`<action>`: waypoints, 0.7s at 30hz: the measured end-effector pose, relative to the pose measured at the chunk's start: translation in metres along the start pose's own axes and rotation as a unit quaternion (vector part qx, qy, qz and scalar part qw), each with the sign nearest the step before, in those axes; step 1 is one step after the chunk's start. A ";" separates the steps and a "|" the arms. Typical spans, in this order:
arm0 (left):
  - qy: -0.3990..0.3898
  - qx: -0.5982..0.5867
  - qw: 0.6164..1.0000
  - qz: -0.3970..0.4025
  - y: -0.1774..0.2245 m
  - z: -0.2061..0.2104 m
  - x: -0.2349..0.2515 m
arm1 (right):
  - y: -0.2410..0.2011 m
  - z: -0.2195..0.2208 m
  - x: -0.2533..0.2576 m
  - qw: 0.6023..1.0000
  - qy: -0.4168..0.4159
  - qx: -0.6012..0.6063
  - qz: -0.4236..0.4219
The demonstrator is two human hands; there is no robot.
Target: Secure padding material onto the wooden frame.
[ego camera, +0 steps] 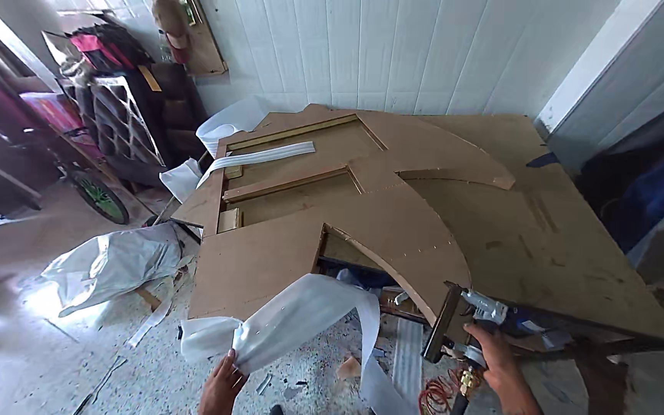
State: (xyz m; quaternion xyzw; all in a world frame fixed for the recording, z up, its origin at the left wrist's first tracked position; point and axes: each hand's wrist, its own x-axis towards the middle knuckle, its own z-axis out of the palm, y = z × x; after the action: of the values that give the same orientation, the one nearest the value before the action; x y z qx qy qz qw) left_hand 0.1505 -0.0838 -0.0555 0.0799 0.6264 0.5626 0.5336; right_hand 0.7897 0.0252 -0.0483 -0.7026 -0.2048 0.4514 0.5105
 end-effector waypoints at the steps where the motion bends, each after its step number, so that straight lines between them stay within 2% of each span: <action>1: 0.005 -0.002 1.000 0.003 0.005 -0.018 0.006 | 0.009 0.009 -0.021 1.000 0.005 0.005 0.001; 7: 0.046 -0.014 0.998 0.050 0.059 -0.152 0.044 | 0.076 0.092 -0.192 0.999 0.032 0.031 0.019; 10: 0.074 -0.045 0.994 0.072 0.074 -0.214 0.058 | 0.093 0.131 -0.269 0.998 0.058 -0.014 0.024; 12: 0.092 -0.068 0.992 0.054 0.081 -0.236 0.054 | 0.087 0.148 -0.297 0.993 0.075 -0.082 -0.030; 14: 0.079 -0.087 0.993 0.009 0.077 -0.243 0.045 | 0.062 0.163 -0.305 0.983 0.073 -0.131 -0.102; 16: 0.001 -0.026 0.998 -0.049 0.062 -0.238 0.033 | 0.028 0.178 -0.294 0.976 0.043 -0.163 -0.139; 18: -0.137 0.154 0.977 -0.059 0.051 -0.217 0.015 | -0.008 0.195 -0.263 0.966 -0.008 -0.217 -0.144; 19: -0.222 0.264 0.938 -0.025 0.055 -0.201 0.007 | -0.024 0.203 -0.244 0.958 -0.029 -0.249 -0.142; 21: -0.340 0.453 0.819 0.094 0.082 -0.156 -0.009 | -0.047 0.220 -0.209 0.934 -0.047 -0.331 -0.129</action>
State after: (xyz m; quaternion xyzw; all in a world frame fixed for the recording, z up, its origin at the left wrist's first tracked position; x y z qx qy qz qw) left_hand -0.0054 -0.1580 -0.0173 0.5574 0.5790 0.1994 0.5607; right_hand 0.5060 0.0046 0.0669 -0.7774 -0.4549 0.3211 0.2926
